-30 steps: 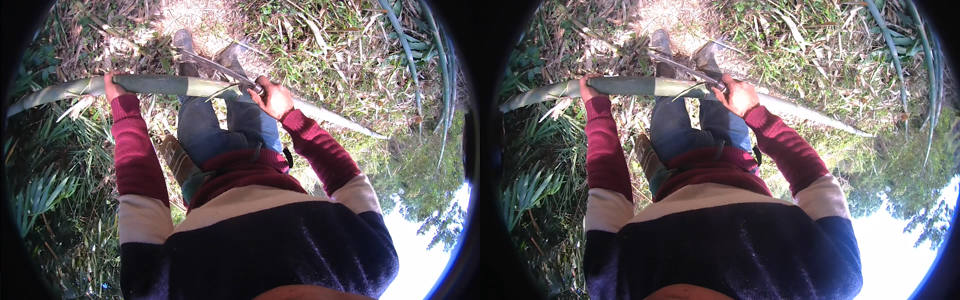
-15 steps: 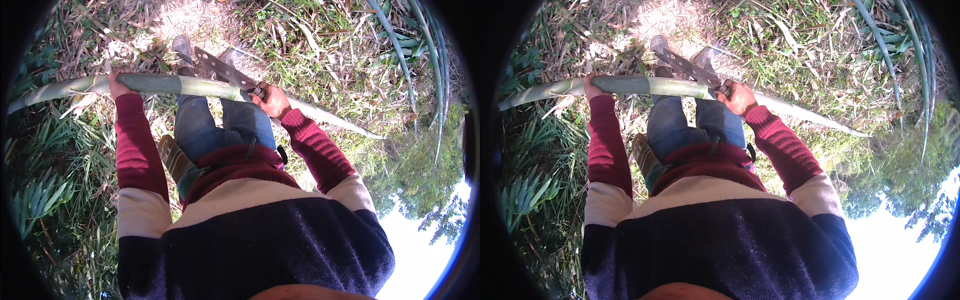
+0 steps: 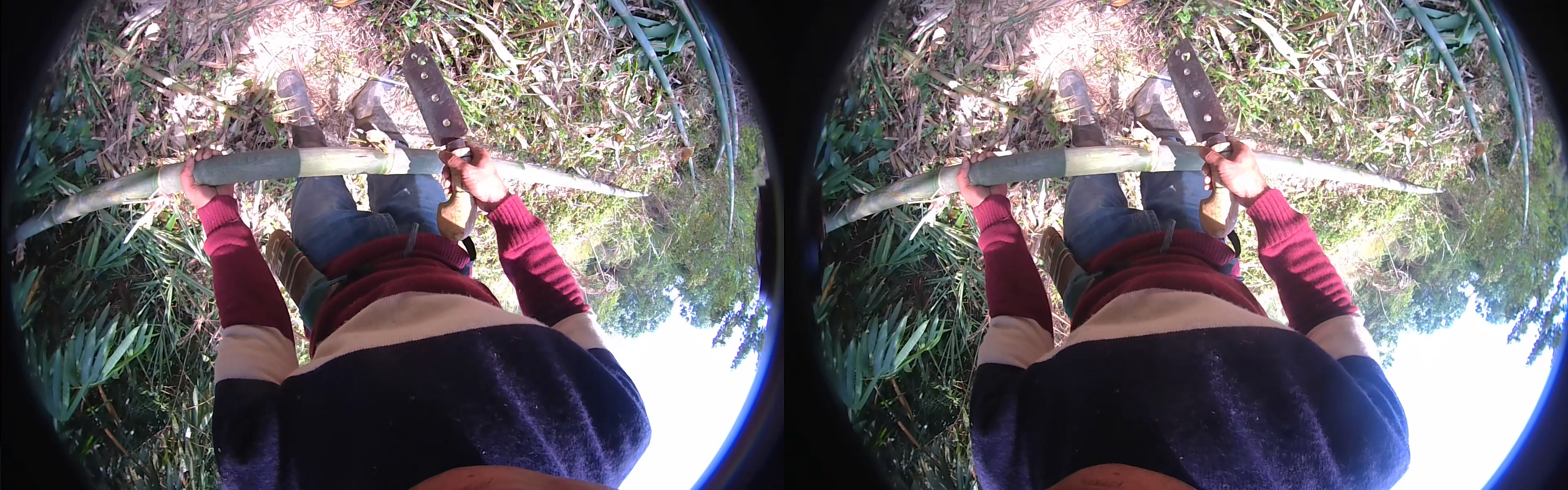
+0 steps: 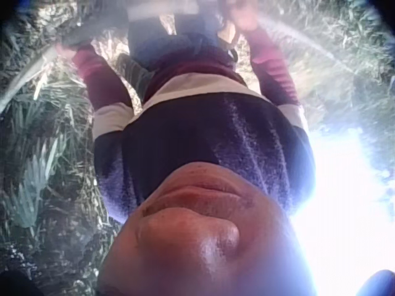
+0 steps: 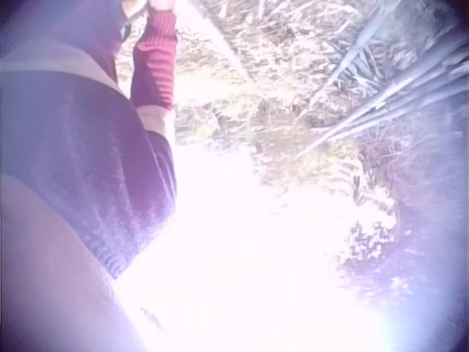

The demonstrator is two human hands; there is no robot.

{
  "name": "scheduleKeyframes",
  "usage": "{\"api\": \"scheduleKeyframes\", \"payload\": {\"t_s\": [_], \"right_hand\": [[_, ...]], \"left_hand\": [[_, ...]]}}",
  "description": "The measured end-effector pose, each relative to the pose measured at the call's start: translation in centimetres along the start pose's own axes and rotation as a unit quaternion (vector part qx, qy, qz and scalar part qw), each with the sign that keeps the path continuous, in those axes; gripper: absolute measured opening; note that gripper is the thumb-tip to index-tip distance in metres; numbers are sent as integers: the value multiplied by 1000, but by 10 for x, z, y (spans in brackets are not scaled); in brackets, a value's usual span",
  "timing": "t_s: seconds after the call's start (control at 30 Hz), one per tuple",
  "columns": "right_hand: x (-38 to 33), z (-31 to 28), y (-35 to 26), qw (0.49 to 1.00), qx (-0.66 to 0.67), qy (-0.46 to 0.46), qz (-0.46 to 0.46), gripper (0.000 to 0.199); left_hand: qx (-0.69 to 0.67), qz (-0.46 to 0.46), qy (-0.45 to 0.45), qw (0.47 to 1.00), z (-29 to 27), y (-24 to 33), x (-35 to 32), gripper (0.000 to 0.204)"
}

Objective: The person uses a large machete to chop a long bamboo pole into smaller sections. They hold the pole steady with one hand while striking it with the machete in the other hand, creating a pile of cut bamboo pieces on the ground.

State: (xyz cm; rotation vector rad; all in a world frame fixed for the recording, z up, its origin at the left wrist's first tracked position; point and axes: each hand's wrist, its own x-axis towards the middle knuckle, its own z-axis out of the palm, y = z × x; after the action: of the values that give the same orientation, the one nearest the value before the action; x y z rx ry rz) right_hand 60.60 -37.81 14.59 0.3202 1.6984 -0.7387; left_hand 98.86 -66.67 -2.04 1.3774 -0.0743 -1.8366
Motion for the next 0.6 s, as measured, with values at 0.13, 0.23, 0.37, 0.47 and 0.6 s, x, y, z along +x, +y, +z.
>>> {"api": "scheduleKeyframes", "payload": {"t_s": [0.13,0.23,0.37,0.47,0.6], "right_hand": [[-13,-3,34,982,159,43,90,28],[-13,-23,73,960,232,83,133,29],[-15,-48,80,936,246,183,171,28],[0,-57,93,914,280,240,167,31],[5,44,96,971,148,103,155,33]], "left_hand": [[29,-42,47,998,14,4,-2,24],[90,-75,155,981,14,13,8,26],[229,-136,343,901,53,28,11,54],[308,-73,353,880,44,9,32,73],[329,-99,387,855,41,5,48,45]]}}
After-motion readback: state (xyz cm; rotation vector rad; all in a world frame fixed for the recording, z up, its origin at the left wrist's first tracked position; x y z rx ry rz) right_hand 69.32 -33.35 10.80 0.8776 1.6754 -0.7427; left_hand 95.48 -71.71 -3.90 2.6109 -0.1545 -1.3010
